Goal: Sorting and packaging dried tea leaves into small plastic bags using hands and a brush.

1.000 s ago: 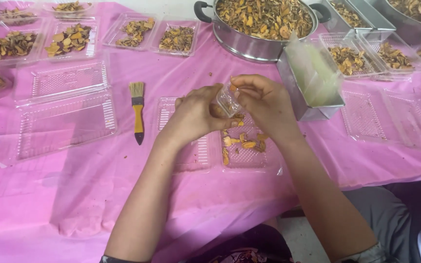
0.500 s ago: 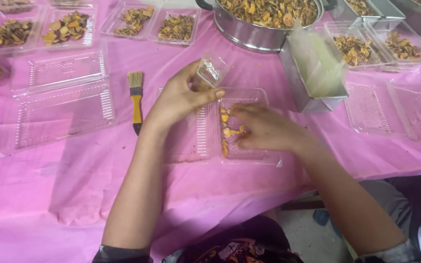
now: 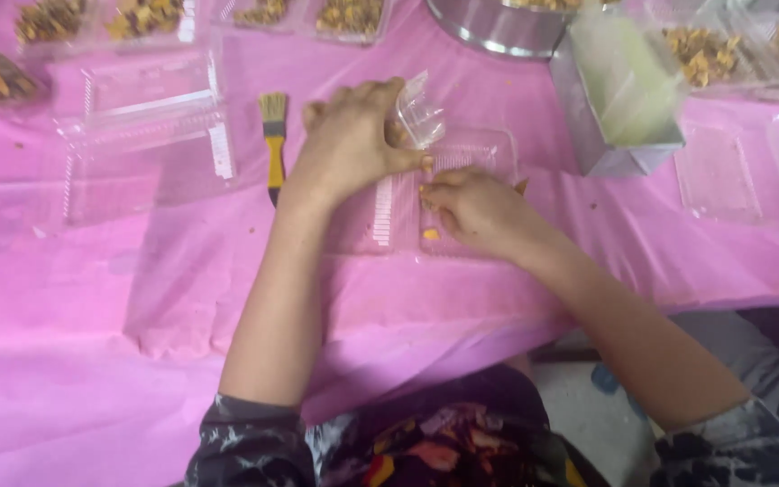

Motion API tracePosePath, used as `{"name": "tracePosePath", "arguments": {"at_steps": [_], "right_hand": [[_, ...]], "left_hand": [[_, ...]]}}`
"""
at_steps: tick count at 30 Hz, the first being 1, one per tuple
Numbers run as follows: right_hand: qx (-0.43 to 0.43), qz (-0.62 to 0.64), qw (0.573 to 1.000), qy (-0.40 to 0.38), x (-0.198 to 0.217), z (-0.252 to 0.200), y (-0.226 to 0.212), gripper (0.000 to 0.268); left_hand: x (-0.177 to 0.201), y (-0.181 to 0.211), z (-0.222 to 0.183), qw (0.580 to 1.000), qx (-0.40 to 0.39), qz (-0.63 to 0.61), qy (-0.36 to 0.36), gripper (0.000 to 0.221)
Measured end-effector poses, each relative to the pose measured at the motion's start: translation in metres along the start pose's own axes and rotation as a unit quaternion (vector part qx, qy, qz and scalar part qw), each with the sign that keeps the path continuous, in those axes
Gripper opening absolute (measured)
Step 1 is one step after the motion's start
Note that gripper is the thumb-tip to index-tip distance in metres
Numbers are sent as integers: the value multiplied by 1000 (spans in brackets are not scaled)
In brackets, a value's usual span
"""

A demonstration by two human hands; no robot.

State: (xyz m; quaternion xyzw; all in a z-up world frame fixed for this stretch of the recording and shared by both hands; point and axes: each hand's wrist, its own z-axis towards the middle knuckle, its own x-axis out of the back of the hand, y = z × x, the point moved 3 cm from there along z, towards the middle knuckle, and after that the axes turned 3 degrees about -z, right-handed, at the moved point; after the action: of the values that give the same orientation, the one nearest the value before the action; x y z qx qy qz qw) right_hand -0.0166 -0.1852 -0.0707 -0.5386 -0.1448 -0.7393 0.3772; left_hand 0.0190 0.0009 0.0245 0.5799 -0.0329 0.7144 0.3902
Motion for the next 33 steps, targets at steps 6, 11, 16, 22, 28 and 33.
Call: {"name": "tracePosePath", "arguments": {"at_steps": [6, 11, 16, 22, 28, 33], "right_hand": [[-251, 59, 966, 12, 27, -10, 4, 35], [-391, 197, 888, 141, 74, -10, 0, 40], [-337, 266, 874, 226, 69, -2, -2, 36], [-371, 211, 870, 247, 76, 4, -7, 32], [-272, 227, 919, 174, 76, 19, 4, 45], [-151, 50, 960, 232, 101, 33, -9, 34]], "left_hand": [[-6, 11, -4, 988, 22, 80, -129, 61], [-14, 14, -1, 990, 5, 60, -126, 67], [-37, 16, 3, 995, -58, 70, -46, 82], [-38, 12, 5, 996, -69, -5, 51, 79], [-48, -1, 12, 987, -97, 42, 120, 88], [-35, 5, 9, 992, -63, -34, 105, 93]]}}
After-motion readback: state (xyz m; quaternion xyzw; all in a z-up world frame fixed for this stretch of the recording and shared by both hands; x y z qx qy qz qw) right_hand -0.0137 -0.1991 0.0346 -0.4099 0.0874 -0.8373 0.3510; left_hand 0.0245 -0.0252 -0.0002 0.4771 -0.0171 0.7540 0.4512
